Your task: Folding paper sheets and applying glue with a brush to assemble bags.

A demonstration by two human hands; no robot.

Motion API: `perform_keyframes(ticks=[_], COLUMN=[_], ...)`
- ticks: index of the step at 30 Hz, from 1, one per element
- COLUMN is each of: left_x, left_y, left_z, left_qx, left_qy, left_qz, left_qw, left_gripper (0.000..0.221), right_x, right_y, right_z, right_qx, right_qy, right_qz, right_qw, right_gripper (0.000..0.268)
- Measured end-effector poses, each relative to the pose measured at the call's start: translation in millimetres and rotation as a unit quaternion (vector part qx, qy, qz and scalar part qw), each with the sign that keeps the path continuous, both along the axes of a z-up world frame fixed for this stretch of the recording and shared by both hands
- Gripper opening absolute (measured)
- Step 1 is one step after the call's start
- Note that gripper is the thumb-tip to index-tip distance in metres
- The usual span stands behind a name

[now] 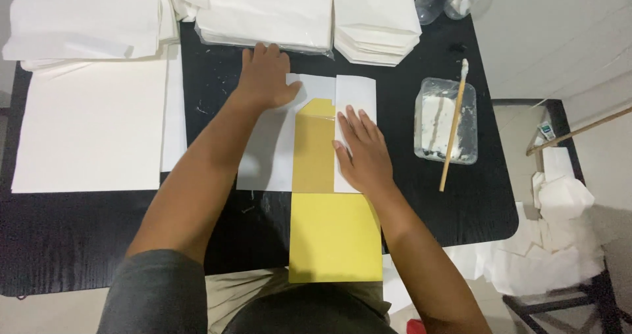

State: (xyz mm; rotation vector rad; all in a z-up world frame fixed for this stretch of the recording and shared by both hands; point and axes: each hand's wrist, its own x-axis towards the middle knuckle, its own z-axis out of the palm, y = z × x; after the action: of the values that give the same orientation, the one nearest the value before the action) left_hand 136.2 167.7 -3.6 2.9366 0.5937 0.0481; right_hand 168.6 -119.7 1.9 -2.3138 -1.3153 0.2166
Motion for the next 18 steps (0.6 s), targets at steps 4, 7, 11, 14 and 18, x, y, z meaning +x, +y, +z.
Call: perform_keyframes(ticks=[4, 7, 11, 14, 18], left_x=[6, -17, -56, -76, -87], left_y=[13, 28, 45, 33, -13], left_z=[16, 46, 54, 67, 84], left_qx=[0.029, -0.013, -0.082, -0.271, -0.483], left_qy=[0.093, 0.074, 0.114, 0.050, -0.002], left_qz=[-0.013, 0.012, 0.054, 0.073, 0.144], left_qw=[0.995, 0.997, 0.989, 0.959, 0.864], left_gripper=[0.052, 0.051, 0.056, 0.037, 0.064], right_x=[1, 1, 2, 1, 0], right_y=[0, 0, -1, 2, 2], right_z=[0, 4, -13, -5, 8], right_qx=[-0.021, -0.014, 0.040, 0.077, -0.040], right_qy=[0.005, 0.016, -0.083, -0.104, 0.037], right_qz=[-0.003, 0.003, 0.013, 0.013, 0.001], right_qw=[1.000, 1.000, 0.996, 0.992, 0.998], right_gripper=[0.056, 0.055, 0.056, 0.054, 0.057])
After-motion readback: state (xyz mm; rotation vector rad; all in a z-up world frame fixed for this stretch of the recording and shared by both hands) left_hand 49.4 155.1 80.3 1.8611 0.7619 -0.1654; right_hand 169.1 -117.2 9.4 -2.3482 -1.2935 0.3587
